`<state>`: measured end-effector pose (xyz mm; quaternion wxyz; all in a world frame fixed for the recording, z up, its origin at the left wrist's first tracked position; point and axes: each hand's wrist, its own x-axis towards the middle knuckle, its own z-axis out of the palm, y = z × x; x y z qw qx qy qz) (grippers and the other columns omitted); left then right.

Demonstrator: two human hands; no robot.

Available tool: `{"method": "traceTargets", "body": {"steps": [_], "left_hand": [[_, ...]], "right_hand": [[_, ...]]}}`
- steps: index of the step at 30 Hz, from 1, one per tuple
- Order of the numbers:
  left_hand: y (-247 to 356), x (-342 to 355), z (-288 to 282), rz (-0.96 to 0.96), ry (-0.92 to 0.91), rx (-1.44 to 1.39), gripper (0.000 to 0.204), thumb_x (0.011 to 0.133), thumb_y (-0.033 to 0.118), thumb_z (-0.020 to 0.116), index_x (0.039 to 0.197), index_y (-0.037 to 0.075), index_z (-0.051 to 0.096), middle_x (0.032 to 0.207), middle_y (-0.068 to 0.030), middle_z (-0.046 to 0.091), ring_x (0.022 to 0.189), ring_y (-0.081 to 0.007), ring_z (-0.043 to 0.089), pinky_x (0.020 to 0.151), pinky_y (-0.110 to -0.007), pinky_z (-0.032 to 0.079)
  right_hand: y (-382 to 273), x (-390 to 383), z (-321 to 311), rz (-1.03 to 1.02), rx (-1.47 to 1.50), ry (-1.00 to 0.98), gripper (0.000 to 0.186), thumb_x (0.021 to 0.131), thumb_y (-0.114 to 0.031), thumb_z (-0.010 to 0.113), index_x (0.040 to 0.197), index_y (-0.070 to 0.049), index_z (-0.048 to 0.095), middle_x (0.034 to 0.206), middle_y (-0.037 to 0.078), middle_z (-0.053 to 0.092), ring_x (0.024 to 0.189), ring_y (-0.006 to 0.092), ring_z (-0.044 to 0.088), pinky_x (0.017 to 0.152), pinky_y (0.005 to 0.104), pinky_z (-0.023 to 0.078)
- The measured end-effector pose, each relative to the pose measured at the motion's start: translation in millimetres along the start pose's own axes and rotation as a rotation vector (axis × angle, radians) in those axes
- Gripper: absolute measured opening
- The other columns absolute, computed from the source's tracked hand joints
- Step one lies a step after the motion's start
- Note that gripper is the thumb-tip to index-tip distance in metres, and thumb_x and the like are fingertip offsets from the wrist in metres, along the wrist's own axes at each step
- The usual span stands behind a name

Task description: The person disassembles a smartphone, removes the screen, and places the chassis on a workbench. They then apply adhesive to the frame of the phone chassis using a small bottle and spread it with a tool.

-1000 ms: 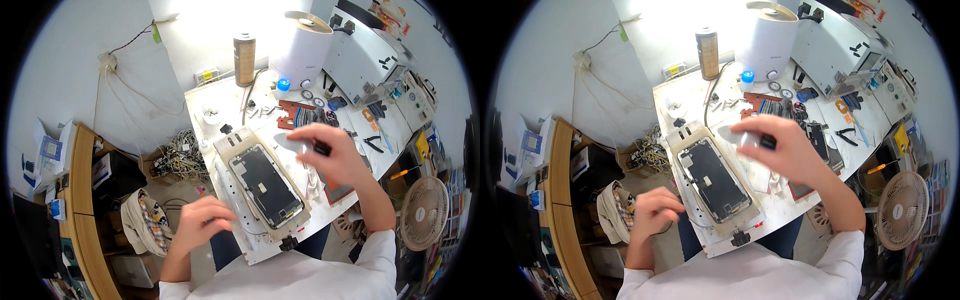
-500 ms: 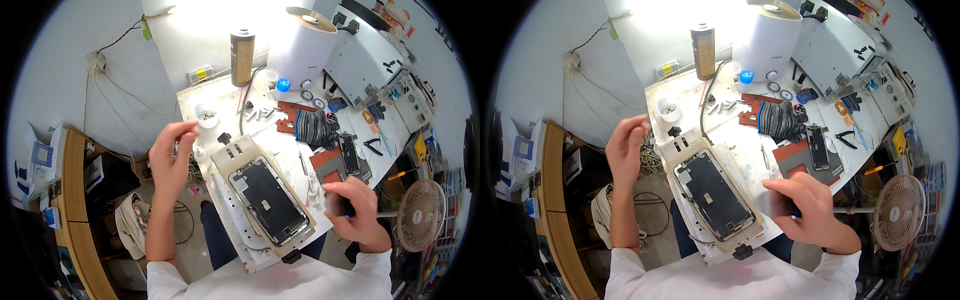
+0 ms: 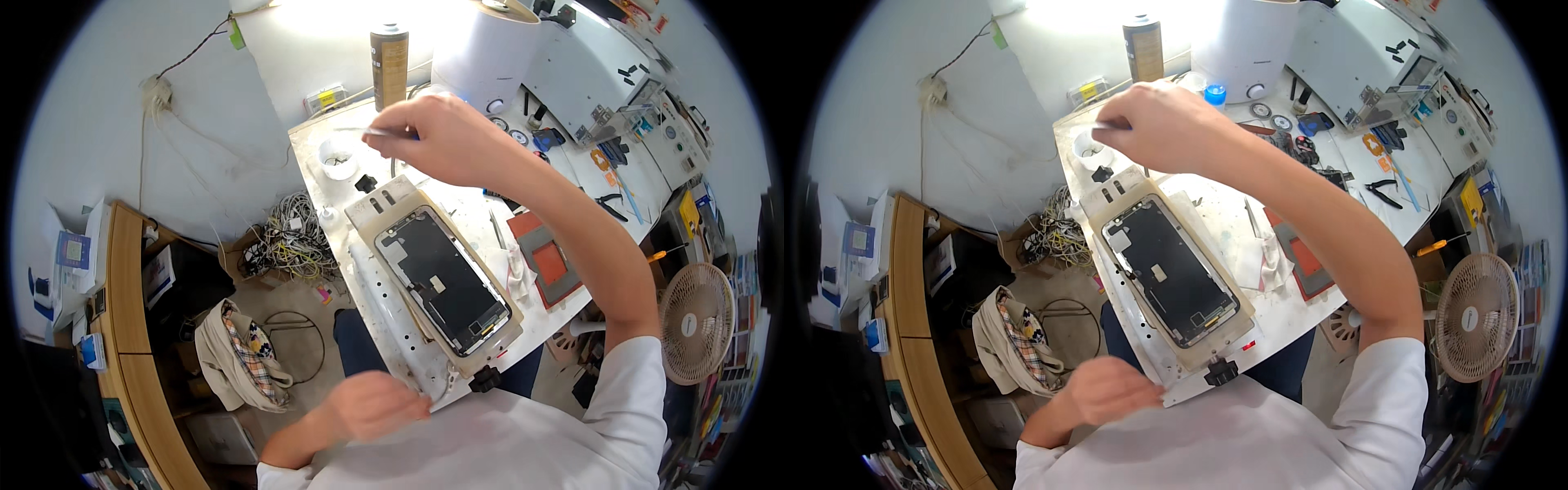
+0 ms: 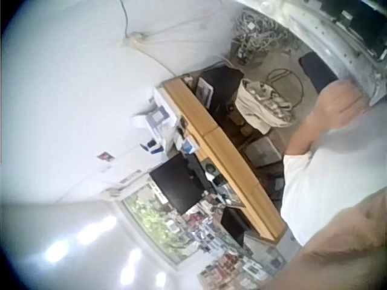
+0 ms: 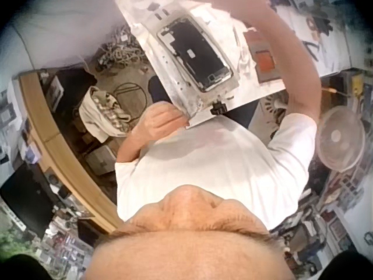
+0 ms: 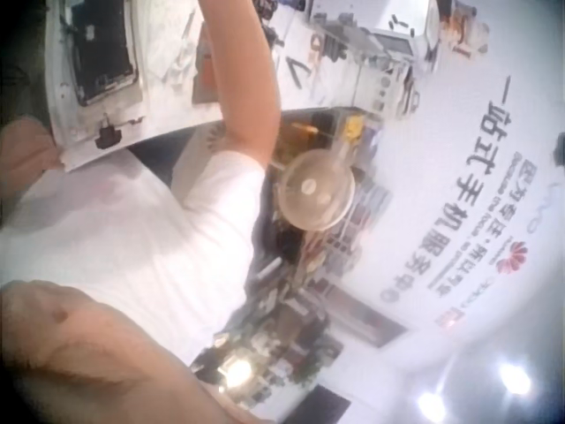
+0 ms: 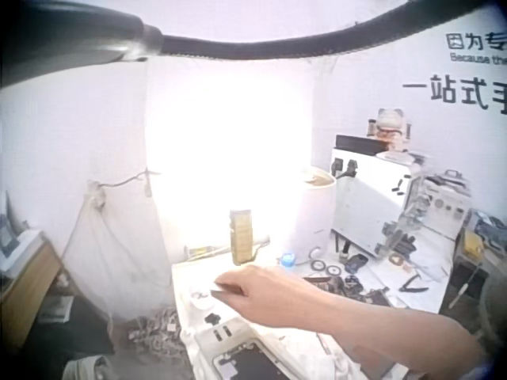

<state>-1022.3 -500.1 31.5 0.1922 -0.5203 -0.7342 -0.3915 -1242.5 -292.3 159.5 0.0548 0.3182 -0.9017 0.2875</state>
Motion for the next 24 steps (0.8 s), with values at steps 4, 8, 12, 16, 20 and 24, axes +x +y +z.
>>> {"method": "traceTargets", "body": {"steps": [4, 8, 12, 16, 20, 24], "left_hand": [[-11.3, -2.0, -24.5, -0.152, 0.092, 0.008, 0.015, 0.092, 0.017, 0.083, 0.092, 0.004, 0.076, 0.086, -0.0045, 0.073, 0.069, -0.0197, 0.066, 0.059, -0.032, 0.05], [-78.3, 22.6, -62.0, -0.535, 0.351, 0.224, 0.011, 0.093, -0.001, 0.072, 0.103, 0.003, 0.072, 0.094, -0.0101, 0.076, 0.078, -0.0201, 0.069, 0.072, -0.036, 0.055], [-147.7, 86.3, -83.5, -0.508, 0.199, 0.063, 0.027, 0.1, -0.002, 0.061, 0.124, -0.001, 0.073, 0.112, -0.0094, 0.075, 0.1, -0.0183, 0.069, 0.094, -0.031, 0.053], [-168.2, 118.1, -94.0, -0.53, -0.164, -0.17, 0.024, 0.099, -0.003, 0.06, 0.119, -0.002, 0.074, 0.114, -0.0091, 0.076, 0.104, -0.0178, 0.069, 0.095, -0.031, 0.053], [-161.5, 103.3, -108.6, -0.693, -0.207, -0.188, 0.023, 0.1, -0.004, 0.059, 0.118, -0.004, 0.074, 0.11, -0.008, 0.077, 0.104, -0.0158, 0.069, 0.096, -0.03, 0.053], [-119.3, 60.8, -118.2, -0.832, -0.05, -0.229, 0.022, 0.1, -0.003, 0.062, 0.12, -0.006, 0.072, 0.112, -0.0088, 0.076, 0.105, -0.015, 0.068, 0.096, -0.03, 0.053]], "right_hand": [[-2.7, -33.7, -19.2, -0.048, -0.018, 0.166, 0.021, 0.103, -0.021, 0.069, 0.102, 0.0, 0.07, 0.078, 0.01, 0.068, 0.066, 0.0195, 0.062, 0.066, 0.0327, 0.05], [-19.0, -149.3, -15.9, -0.169, -0.067, 0.422, 0.018, 0.086, -0.011, 0.083, 0.089, -0.006, 0.066, 0.068, 0.005, 0.06, 0.059, 0.024, 0.058, 0.055, 0.034, 0.047], [-27.6, -250.2, 15.0, -0.22, -0.046, 0.46, 0.029, 0.09, -0.024, 0.087, 0.085, -0.009, 0.064, 0.068, 0.001, 0.059, 0.05, 0.0197, 0.053, 0.045, 0.0297, 0.036], [-20.9, -298.5, 41.8, 0.009, -0.07, 0.585, 0.032, 0.094, -0.031, 0.084, 0.085, -0.008, 0.064, 0.069, 0.003, 0.06, 0.053, 0.0198, 0.055, 0.047, 0.0298, 0.039], [-14.3, -314.0, 42.0, 0.117, -0.088, 0.693, 0.034, 0.098, -0.033, 0.08, 0.087, -0.006, 0.064, 0.069, 0.005, 0.061, 0.055, 0.0209, 0.056, 0.05, 0.0304, 0.041], [-8.5, -307.7, 33.3, 0.095, -0.067, 0.677, 0.036, 0.098, -0.038, 0.079, 0.092, -0.004, 0.066, 0.07, 0.005, 0.06, 0.054, 0.0178, 0.054, 0.05, 0.0287, 0.038]]}}
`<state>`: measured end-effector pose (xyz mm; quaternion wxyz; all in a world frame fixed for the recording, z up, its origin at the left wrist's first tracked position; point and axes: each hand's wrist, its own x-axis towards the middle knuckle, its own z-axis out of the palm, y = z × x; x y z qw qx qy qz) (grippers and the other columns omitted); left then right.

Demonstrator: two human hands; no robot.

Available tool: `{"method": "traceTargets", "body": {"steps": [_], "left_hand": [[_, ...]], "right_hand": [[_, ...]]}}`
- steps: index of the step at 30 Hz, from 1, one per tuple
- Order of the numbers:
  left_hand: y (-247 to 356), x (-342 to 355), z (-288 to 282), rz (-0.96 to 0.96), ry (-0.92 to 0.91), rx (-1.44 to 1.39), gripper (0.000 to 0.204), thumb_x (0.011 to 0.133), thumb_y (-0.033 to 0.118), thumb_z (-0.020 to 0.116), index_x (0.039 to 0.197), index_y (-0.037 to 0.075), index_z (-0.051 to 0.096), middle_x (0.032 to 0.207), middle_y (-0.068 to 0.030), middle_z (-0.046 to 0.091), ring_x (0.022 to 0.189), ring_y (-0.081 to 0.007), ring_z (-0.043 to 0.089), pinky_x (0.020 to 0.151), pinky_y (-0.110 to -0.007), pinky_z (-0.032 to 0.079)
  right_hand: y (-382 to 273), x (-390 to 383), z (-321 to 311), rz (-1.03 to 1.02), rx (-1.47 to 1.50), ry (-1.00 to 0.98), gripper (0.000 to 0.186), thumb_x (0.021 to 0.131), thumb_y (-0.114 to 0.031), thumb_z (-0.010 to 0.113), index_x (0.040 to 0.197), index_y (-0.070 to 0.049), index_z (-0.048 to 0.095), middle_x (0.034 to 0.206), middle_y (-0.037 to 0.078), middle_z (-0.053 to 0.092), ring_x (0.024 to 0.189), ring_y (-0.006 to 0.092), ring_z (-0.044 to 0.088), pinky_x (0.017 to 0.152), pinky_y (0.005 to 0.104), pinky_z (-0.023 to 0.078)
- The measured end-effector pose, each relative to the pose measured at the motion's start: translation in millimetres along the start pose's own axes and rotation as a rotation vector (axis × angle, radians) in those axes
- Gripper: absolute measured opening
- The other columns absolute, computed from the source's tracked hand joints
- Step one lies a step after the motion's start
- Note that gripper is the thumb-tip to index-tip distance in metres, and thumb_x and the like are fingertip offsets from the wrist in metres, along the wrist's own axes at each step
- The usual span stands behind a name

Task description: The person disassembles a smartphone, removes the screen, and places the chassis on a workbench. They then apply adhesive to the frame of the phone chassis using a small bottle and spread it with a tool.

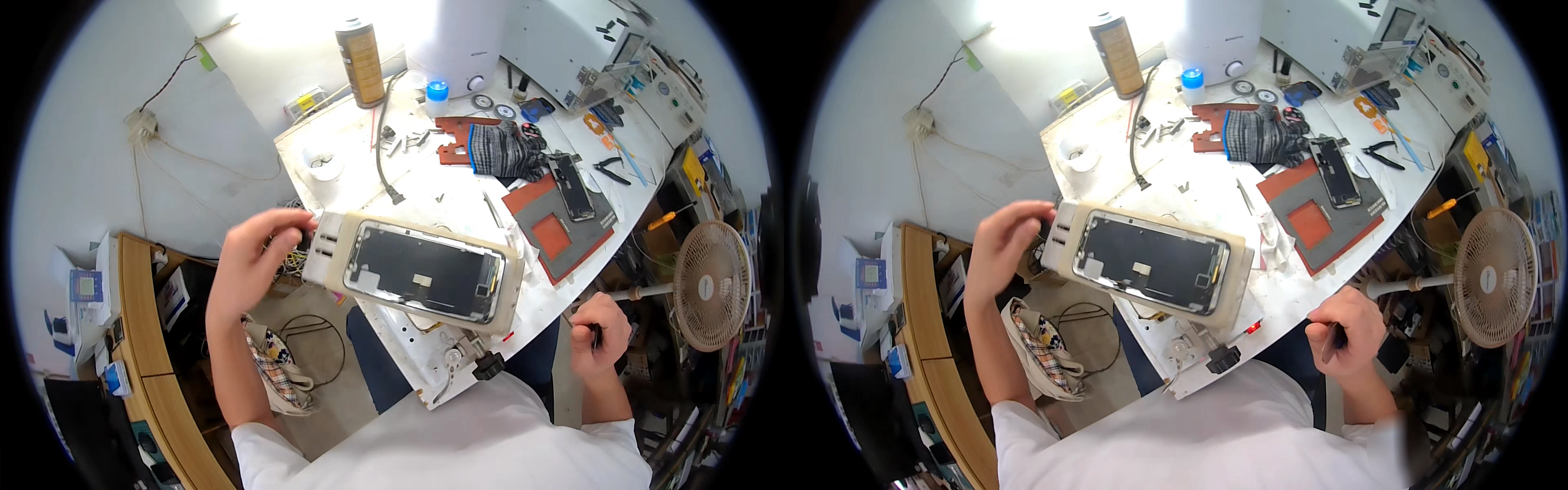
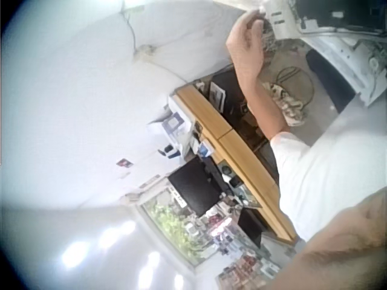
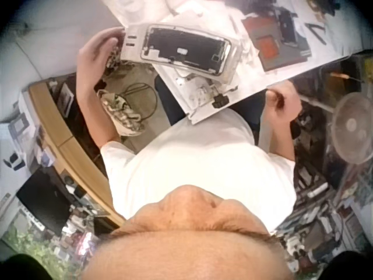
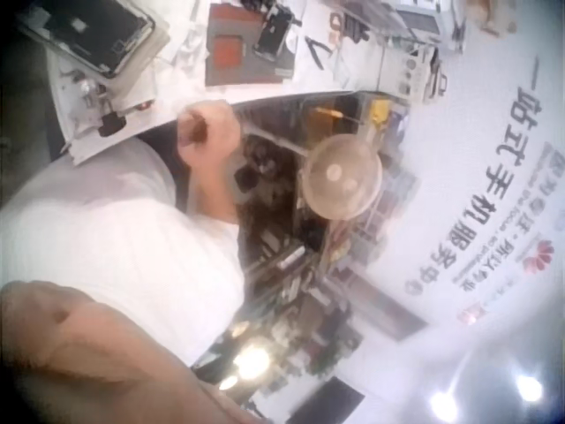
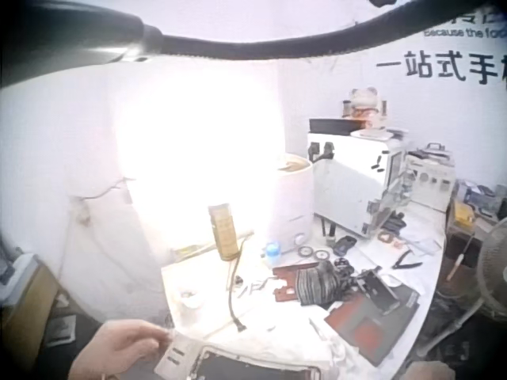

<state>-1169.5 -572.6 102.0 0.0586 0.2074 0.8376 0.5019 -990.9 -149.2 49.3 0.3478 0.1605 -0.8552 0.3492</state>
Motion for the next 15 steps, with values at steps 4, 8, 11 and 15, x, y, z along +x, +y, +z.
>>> {"method": "traceTargets", "body": {"steps": [4, 8, 11, 15], "left_hand": [[-7.6, -72.0, 21.5, -0.011, 0.225, -0.179, 0.026, 0.094, -0.005, 0.071, 0.12, -0.004, 0.07, 0.114, -0.0099, 0.075, 0.102, -0.0148, 0.067, 0.094, -0.03, 0.053], [-25.9, -107.6, 58.5, 0.133, 0.44, -0.216, 0.029, 0.095, 0.008, 0.076, 0.12, -0.004, 0.068, 0.119, -0.0128, 0.072, 0.106, -0.0209, 0.066, 0.095, -0.034, 0.051], [-21.0, -118.7, 93.5, 0.221, 0.89, 0.003, 0.034, 0.095, 0.021, 0.08, 0.117, -0.002, 0.068, 0.117, -0.0134, 0.07, 0.105, -0.0226, 0.066, 0.093, -0.037, 0.051], [17.7, -146.6, 150.8, 0.551, 0.445, 0.123, 0.048, 0.081, 0.036, 0.093, 0.113, 0.006, 0.072, 0.099, -0.0054, 0.072, 0.083, -0.0202, 0.065, 0.074, -0.035, 0.049]], "right_hand": [[2.1, 19.2, 1.7, 0.109, 0.066, -0.074, 0.052, 0.095, -0.052, 0.079, 0.106, -0.002, 0.067, 0.076, 0.005, 0.06, 0.058, 0.0127, 0.052, 0.052, 0.0256, 0.037], [3.7, 27.9, 4.5, 0.111, 0.127, -0.099, 0.058, 0.092, -0.055, 0.081, 0.11, -0.002, 0.067, 0.077, 0.003, 0.06, 0.059, 0.012, 0.052, 0.053, 0.0253, 0.038], [6.9, 25.4, 6.0, -0.073, 0.061, -0.12, 0.058, 0.091, -0.055, 0.082, 0.108, -0.003, 0.067, 0.08, 0.003, 0.061, 0.059, 0.0111, 0.052, 0.052, 0.0252, 0.037], [11.4, 24.3, 9.3, 0.011, 0.224, -0.075, 0.062, 0.094, -0.059, 0.077, 0.113, -0.001, 0.063, 0.083, 0.006, 0.062, 0.062, 0.0097, 0.051, 0.053, 0.024, 0.036]]}}
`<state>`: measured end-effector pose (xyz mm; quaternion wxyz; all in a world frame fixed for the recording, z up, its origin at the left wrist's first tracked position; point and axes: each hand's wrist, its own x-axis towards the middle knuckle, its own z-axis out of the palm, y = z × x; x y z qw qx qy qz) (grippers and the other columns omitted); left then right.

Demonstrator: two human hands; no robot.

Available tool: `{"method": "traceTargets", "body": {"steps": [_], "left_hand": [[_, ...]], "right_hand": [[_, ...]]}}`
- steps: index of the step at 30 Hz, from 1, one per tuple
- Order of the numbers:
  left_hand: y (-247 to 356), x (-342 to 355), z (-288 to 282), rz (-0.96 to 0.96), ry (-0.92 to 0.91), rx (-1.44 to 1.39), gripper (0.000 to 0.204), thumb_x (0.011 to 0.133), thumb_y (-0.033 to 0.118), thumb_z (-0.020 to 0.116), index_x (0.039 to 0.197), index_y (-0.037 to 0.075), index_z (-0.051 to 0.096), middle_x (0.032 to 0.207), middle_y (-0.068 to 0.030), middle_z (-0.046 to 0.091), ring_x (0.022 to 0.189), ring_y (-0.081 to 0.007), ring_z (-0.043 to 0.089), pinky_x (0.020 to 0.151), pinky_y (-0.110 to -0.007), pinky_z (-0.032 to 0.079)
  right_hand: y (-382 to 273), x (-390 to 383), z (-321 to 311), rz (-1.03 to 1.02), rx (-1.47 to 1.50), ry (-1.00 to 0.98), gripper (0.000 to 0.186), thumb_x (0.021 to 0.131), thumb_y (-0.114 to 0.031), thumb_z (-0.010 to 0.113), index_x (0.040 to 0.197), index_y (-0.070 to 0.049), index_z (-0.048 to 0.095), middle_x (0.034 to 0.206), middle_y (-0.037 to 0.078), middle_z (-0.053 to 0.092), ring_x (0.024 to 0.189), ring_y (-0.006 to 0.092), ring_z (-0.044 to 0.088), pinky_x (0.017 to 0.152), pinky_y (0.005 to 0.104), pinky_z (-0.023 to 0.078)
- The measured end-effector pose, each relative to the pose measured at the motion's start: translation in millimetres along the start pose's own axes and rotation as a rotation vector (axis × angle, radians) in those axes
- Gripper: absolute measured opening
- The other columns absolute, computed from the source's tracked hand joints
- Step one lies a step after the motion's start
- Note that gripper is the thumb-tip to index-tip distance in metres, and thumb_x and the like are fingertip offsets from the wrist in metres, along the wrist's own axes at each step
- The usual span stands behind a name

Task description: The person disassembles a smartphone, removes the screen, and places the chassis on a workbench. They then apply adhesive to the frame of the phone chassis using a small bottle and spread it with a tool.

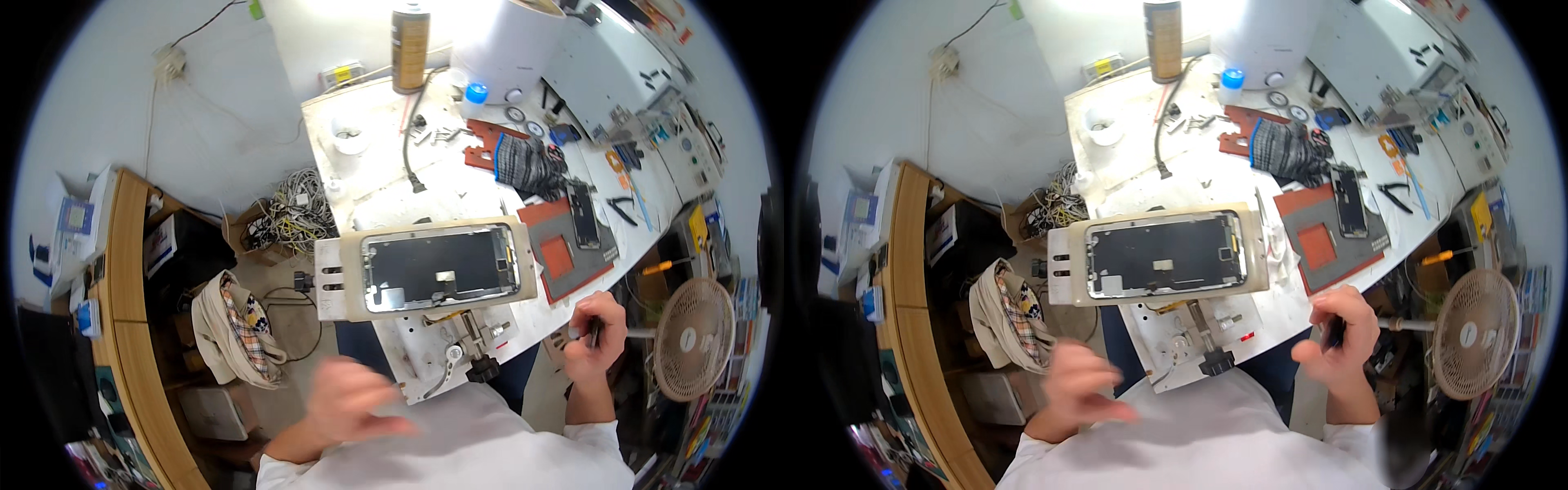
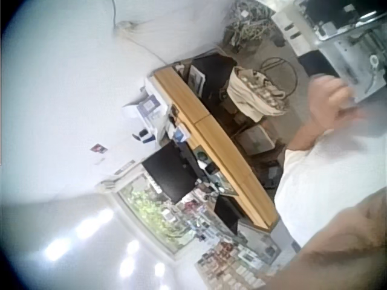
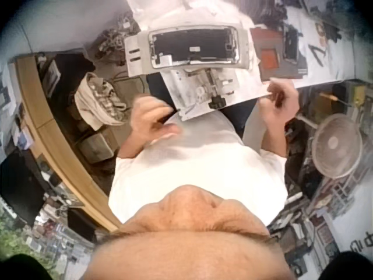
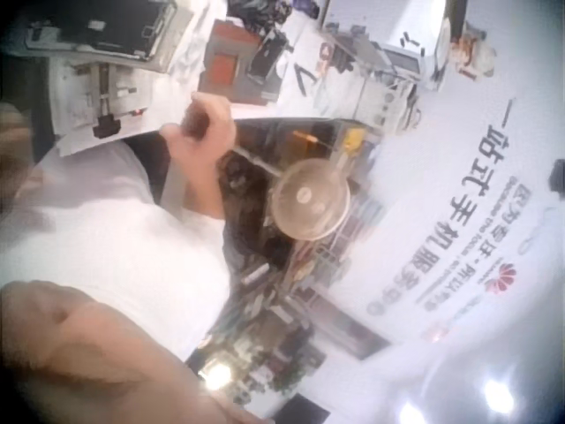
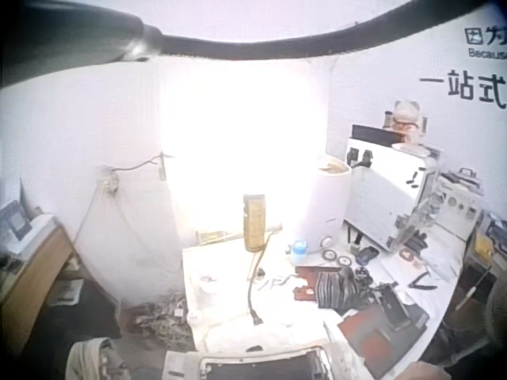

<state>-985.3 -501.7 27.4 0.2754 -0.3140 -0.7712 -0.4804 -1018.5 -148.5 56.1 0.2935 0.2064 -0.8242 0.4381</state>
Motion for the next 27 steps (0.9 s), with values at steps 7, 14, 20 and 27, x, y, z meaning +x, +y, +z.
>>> {"method": "traceTargets", "body": {"steps": [7, 14, 20, 27], "left_hand": [[6.7, -13.7, 40.4, 0.032, -0.013, -0.078, 0.038, 0.077, 0.012, 0.092, 0.111, 0.007, 0.074, 0.096, -0.0022, 0.074, 0.075, -0.0187, 0.067, 0.066, -0.031, 0.049], [-9.6, -1.4, 31.8, -0.061, 0.085, 0.135, 0.036, 0.075, 0.01, 0.092, 0.104, 0.01, 0.072, 0.095, -0.0007, 0.072, 0.082, -0.0222, 0.064, 0.072, -0.034, 0.049], [-13.6, 20.2, -8.7, 0.052, 0.118, 0.278, 0.041, 0.097, 0.051, 0.074, 0.106, 0.011, 0.072, 0.096, -0.0022, 0.07, 0.084, -0.0223, 0.062, 0.075, -0.038, 0.049], [-24.6, 68.2, -23.9, -0.091, -0.078, 0.629, 0.054, 0.1, 0.064, 0.058, 0.122, 0.019, 0.077, 0.112, -0.0075, 0.067, 0.111, -0.0259, 0.056, 0.111, -0.051, 0.037]], "right_hand": [[-20.2, 59.3, -8.4, -0.114, -0.13, -0.321, 0.056, 0.105, -0.053, 0.061, 0.124, -0.001, 0.066, 0.094, 0.011, 0.062, 0.062, 0.0146, 0.054, 0.051, 0.0279, 0.041], [-44.8, 120.8, 16.8, -0.385, -0.291, -0.456, 0.047, 0.09, -0.027, 0.074, 0.127, 0.001, 0.073, 0.1, 0.012, 0.064, 0.068, 0.0205, 0.061, 0.056, 0.0322, 0.052], [-37.5, 133.7, 24.0, -0.381, -0.25, -0.396, 0.049, 0.082, -0.013, 0.083, 0.126, 0.0, 0.068, 0.106, 0.016, 0.069, 0.078, 0.0253, 0.069, 0.063, 0.0335, 0.057], [-17.1, 122.6, 12.7, -0.292, -0.269, -0.321, 0.044, 0.086, -0.013, 0.08, 0.125, 0.001, 0.067, 0.11, 0.018, 0.068, 0.082, 0.0264, 0.068, 0.068, 0.0337, 0.056]]}}
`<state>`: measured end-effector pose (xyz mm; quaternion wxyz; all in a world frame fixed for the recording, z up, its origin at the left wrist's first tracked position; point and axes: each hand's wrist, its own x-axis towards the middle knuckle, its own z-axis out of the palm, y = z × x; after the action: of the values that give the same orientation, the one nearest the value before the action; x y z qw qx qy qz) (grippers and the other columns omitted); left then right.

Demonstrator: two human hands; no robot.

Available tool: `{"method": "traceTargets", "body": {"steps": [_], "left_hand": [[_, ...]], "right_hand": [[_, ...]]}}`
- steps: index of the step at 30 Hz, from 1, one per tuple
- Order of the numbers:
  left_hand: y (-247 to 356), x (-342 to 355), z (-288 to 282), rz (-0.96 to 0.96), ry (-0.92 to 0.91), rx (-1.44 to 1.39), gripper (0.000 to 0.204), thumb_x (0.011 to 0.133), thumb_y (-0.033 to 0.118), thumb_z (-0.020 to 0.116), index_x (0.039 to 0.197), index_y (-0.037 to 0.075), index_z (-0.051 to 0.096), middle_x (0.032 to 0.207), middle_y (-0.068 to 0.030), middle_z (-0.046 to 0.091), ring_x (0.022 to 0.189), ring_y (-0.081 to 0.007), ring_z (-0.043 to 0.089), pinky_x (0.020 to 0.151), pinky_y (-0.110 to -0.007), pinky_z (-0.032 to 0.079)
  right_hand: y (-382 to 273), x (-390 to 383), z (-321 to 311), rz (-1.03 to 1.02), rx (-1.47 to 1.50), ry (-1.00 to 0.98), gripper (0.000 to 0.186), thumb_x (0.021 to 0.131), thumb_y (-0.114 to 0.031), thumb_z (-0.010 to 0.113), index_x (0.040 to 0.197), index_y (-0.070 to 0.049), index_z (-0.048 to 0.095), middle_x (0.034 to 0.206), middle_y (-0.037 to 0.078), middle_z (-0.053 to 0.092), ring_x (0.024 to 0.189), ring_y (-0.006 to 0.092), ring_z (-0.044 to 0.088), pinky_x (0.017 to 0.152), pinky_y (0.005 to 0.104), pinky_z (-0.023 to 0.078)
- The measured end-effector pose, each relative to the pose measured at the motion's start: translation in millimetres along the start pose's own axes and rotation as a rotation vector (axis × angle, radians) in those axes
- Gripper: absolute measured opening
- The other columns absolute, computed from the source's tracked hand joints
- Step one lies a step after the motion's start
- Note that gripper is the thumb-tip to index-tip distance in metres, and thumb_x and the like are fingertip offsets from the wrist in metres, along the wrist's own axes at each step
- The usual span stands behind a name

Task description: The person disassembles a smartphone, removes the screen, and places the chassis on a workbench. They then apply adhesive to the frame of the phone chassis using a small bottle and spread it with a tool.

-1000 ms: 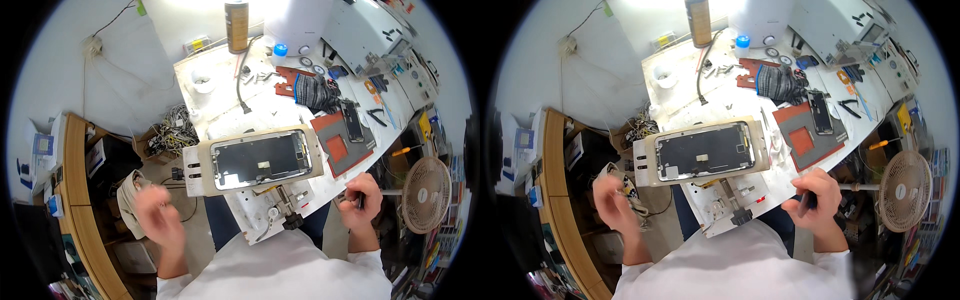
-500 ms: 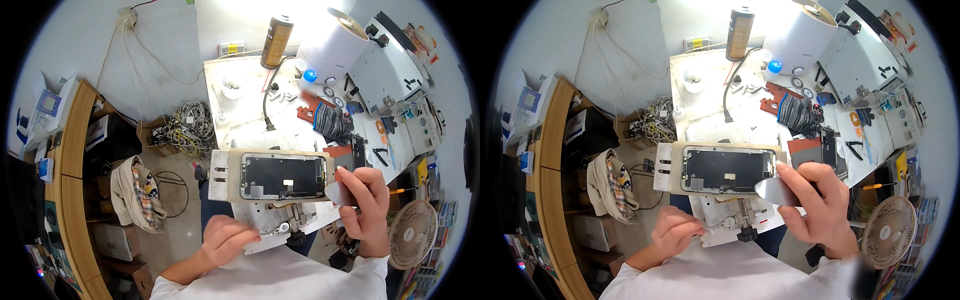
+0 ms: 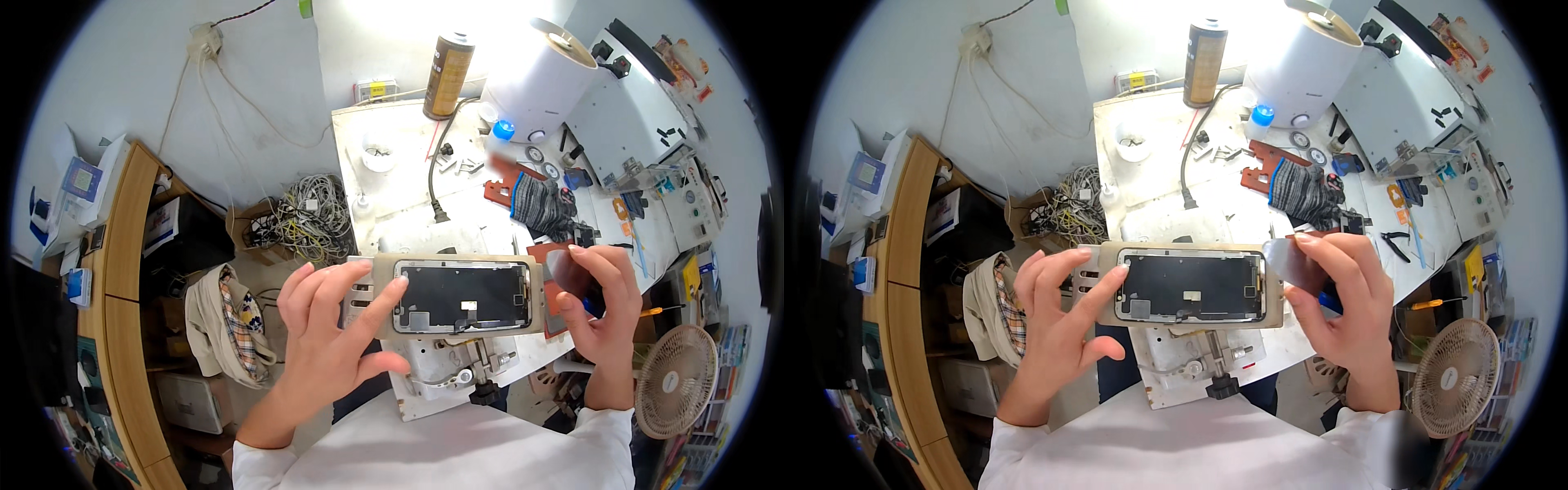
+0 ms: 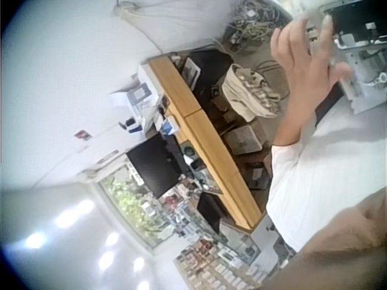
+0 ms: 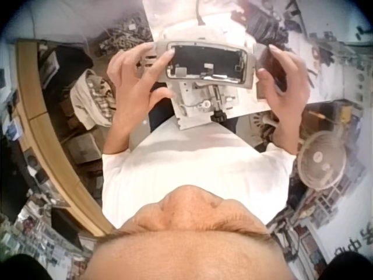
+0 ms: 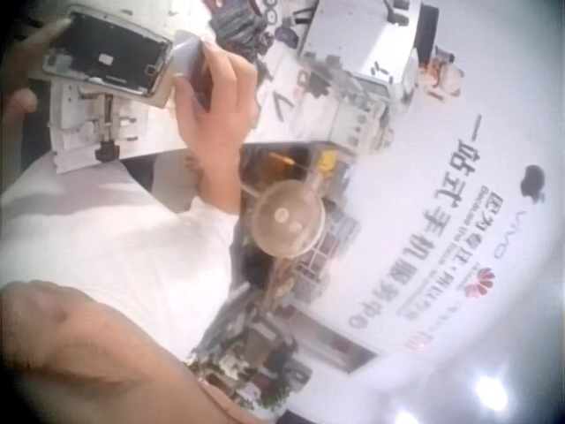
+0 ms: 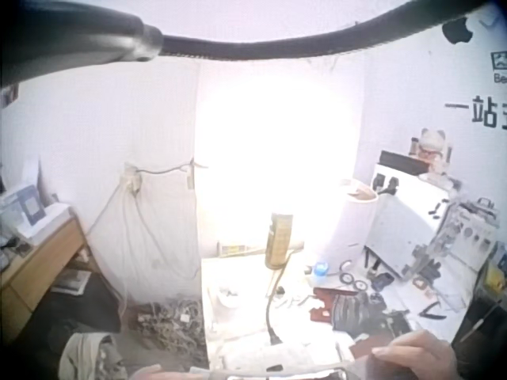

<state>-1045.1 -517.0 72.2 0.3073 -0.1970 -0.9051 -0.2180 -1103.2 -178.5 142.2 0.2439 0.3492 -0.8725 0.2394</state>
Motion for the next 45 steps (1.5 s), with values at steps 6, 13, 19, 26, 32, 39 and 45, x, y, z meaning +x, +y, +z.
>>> {"method": "traceTargets", "body": {"steps": [6, 13, 19, 26, 32, 39, 45], "left_hand": [[-27.2, -18.0, 2.8, -0.048, 0.398, -0.311, 0.028, 0.107, 0.034, 0.063, 0.109, 0.011, 0.079, 0.107, -0.0066, 0.067, 0.101, -0.0258, 0.06, 0.098, -0.045, 0.05], [-125.5, 7.5, 64.6, -0.572, 0.141, -0.639, 0.031, 0.1, 0.007, 0.071, 0.131, 0.001, 0.069, 0.106, -0.006, 0.072, 0.097, -0.0129, 0.064, 0.088, -0.028, 0.052], [-134.3, 23.9, 110.4, -0.346, -0.184, -0.553, 0.068, 0.09, 0.014, 0.081, 0.152, 0.008, 0.055, 0.145, -0.0112, 0.064, 0.132, -0.0262, 0.059, 0.112, -0.04, 0.045], [-130.1, 34.3, 92.1, -0.425, -0.12, -0.688, 0.054, 0.093, 0.012, 0.079, 0.144, 0.008, 0.062, 0.132, -0.0111, 0.065, 0.126, -0.0242, 0.06, 0.109, -0.037, 0.047], [-90.3, 27.9, -11.6, -0.196, -0.054, -0.179, 0.062, 0.08, -0.001, 0.084, 0.139, 0.007, 0.065, 0.125, -0.0142, 0.071, 0.117, -0.0308, 0.068, 0.099, -0.038, 0.055], [-45.1, 54.4, -48.5, 0.175, -0.168, 0.029, 0.045, 0.078, 0.011, 0.082, 0.122, 0.002, 0.075, 0.122, -0.0114, 0.072, 0.114, -0.0328, 0.068, 0.095, -0.041, 0.058], [-37.3, 61.2, -44.6, 0.232, -0.203, 0.123, 0.046, 0.076, 0.009, 0.079, 0.121, 0.005, 0.077, 0.12, -0.0096, 0.072, 0.114, -0.0314, 0.067, 0.093, -0.04, 0.059]], "right_hand": [[14.2, -13.6, -8.2, 0.08, 0.008, 0.066, 0.043, 0.089, -0.013, 0.079, 0.127, 0.002, 0.067, 0.109, 0.015, 0.066, 0.08, 0.0228, 0.063, 0.07, 0.0311, 0.051], [30.9, -24.2, -5.0, 0.136, -0.047, 0.096, 0.041, 0.092, -0.016, 0.078, 0.128, 0.0, 0.067, 0.109, 0.013, 0.065, 0.087, 0.0223, 0.061, 0.074, 0.0314, 0.05], [40.9, -34.7, -6.1, 0.212, -0.094, 0.103, 0.04, 0.092, -0.015, 0.077, 0.128, 0.0, 0.067, 0.109, 0.012, 0.064, 0.085, 0.0214, 0.06, 0.073, 0.0309, 0.05], [48.6, -48.9, -5.8, 0.283, -0.109, 0.13, 0.038, 0.094, -0.015, 0.076, 0.128, 0.0, 0.068, 0.11, 0.011, 0.064, 0.088, 0.0217, 0.06, 0.078, 0.0319, 0.05], [63.6, -68.9, 5.8, 0.457, -0.071, 0.165, 0.034, 0.097, -0.012, 0.072, 0.128, -0.001, 0.067, 0.111, 0.009, 0.064, 0.091, 0.019, 0.059, 0.083, 0.0303, 0.048], [84.8, -99.4, 34.0, 0.622, 0.003, 0.262, 0.034, 0.097, -0.009, 0.071, 0.131, -0.001, 0.067, 0.112, 0.006, 0.063, 0.095, 0.016, 0.059, 0.086, 0.0283, 0.048], [96.2, -119.1, 26.5, 0.691, -0.025, 0.292, 0.033, 0.099, -0.004, 0.068, 0.132, -0.001, 0.067, 0.116, 0.006, 0.064, 0.102, 0.0165, 0.062, 0.093, 0.0293, 0.049]]}}
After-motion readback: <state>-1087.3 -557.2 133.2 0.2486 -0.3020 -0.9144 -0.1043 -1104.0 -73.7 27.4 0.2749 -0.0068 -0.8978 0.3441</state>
